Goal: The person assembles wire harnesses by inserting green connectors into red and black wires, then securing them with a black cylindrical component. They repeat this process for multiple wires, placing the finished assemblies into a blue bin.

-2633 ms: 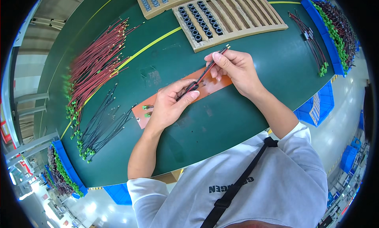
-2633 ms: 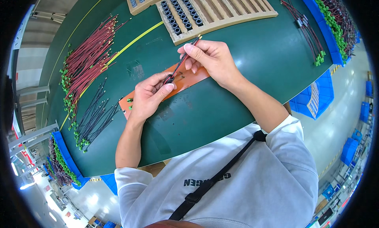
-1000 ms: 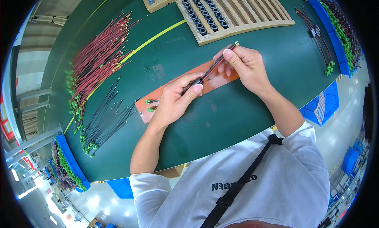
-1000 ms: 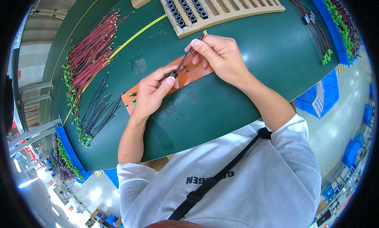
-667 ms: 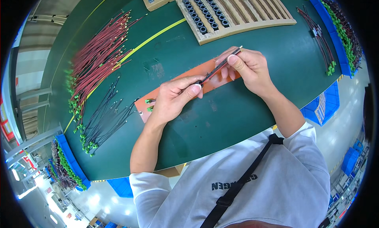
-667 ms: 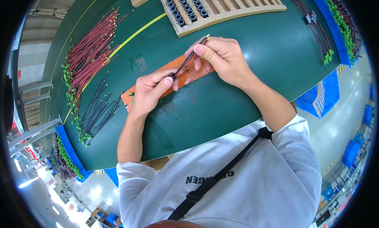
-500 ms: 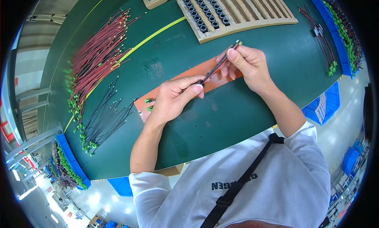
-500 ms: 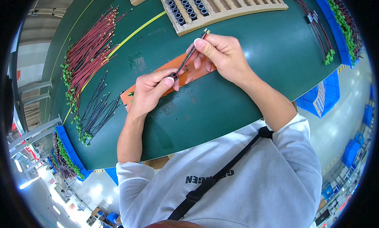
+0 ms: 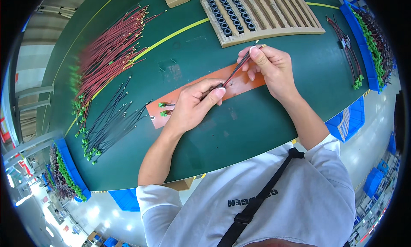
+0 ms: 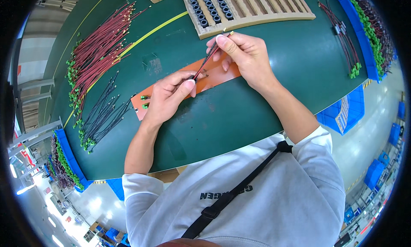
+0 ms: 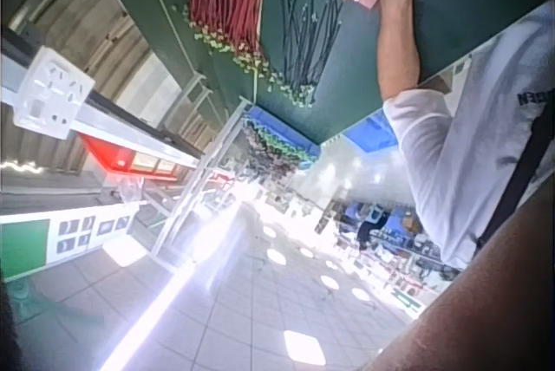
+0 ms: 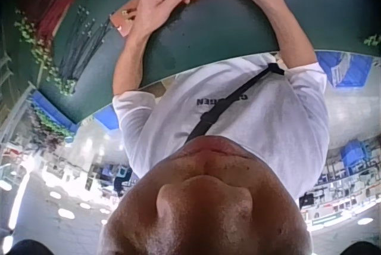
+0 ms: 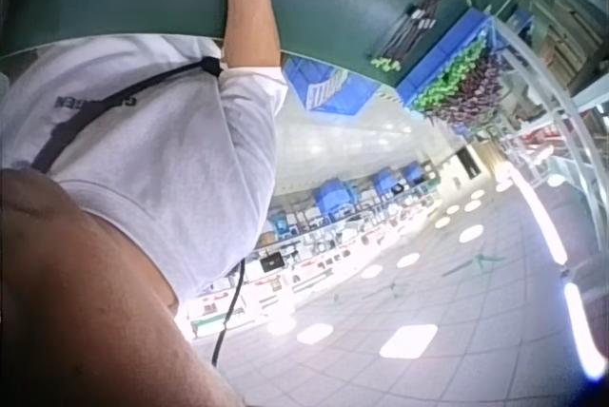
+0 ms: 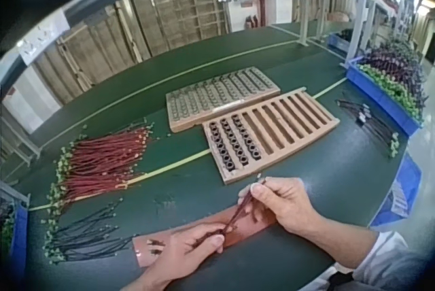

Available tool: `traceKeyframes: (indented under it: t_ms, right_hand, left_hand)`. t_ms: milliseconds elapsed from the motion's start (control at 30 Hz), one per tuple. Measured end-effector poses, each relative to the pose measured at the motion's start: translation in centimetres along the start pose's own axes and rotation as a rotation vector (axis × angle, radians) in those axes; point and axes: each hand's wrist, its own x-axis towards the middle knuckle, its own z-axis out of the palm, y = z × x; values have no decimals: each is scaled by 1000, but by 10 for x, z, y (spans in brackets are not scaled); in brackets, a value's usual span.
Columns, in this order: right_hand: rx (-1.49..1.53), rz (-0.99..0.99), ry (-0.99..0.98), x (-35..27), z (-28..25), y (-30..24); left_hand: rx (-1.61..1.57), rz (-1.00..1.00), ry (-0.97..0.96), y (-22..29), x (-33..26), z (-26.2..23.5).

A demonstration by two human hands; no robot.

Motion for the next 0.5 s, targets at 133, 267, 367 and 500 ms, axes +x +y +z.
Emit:
traceKeyframes:
  t_ms: [133, 267, 367, 500]
  right_hand:
    - [114, 63, -52, -2, -1, 4]
    - [99, 90, -118, -5, 5, 4]
    - [82, 83, -147, -5, 6, 2]
    - [98, 111, -123, -6, 4, 5]
  left_hand:
    - [52, 68, -7, -5, 0, -6]
    - [114, 149, -1, -8, 1, -4]
    - [95, 140, 17, -6, 2, -2]
    - [28, 31, 21, 5, 3, -2]
